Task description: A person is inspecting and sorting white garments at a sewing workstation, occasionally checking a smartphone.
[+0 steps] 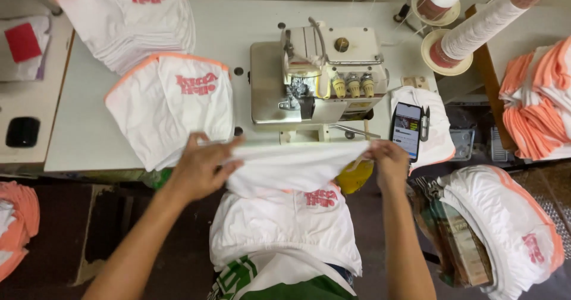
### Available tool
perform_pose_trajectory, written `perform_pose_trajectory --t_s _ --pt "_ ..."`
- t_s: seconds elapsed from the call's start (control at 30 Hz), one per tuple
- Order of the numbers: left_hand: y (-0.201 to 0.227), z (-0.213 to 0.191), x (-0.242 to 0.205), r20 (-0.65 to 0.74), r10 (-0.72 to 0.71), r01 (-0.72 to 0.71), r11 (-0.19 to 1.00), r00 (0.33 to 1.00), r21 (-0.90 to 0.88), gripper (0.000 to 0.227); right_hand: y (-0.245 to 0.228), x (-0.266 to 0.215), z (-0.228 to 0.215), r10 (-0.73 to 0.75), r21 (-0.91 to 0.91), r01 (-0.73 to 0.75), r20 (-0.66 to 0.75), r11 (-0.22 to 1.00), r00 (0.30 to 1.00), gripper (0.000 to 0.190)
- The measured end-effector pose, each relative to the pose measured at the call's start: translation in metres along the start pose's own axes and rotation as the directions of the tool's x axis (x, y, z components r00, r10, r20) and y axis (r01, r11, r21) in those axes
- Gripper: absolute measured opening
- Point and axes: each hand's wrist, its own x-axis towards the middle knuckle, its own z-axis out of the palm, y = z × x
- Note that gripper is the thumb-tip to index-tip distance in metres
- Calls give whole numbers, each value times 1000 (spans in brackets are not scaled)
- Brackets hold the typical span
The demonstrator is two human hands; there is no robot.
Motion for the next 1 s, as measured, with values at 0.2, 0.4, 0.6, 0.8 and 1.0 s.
perform_pose_trajectory --t_s 0.2,0.4,0.6,0.8,1.0 --pt "-67 81 97 -150 24 28 942 988 336 22 -19 -10 151 54 -60 -40 263 997 963 13" --pt "-20 175 91 13 -217 218 975 976 -53 16 0 -3 166 97 25 -107 269 994 958 16" --pt "-13 184 84 -28 -215 203 954 976 -221 16 16 -4 159 135 103 -173 304 980 943 16" --pt "-41 200 99 -133 -324 319 946 937 -59 23 25 25 183 64 -40 -59 138 997 988 14" --pt "-48 188 106 -152 -183 177 983 971 -53 19 17 13 185 2 -66 6 108 998 994 9"
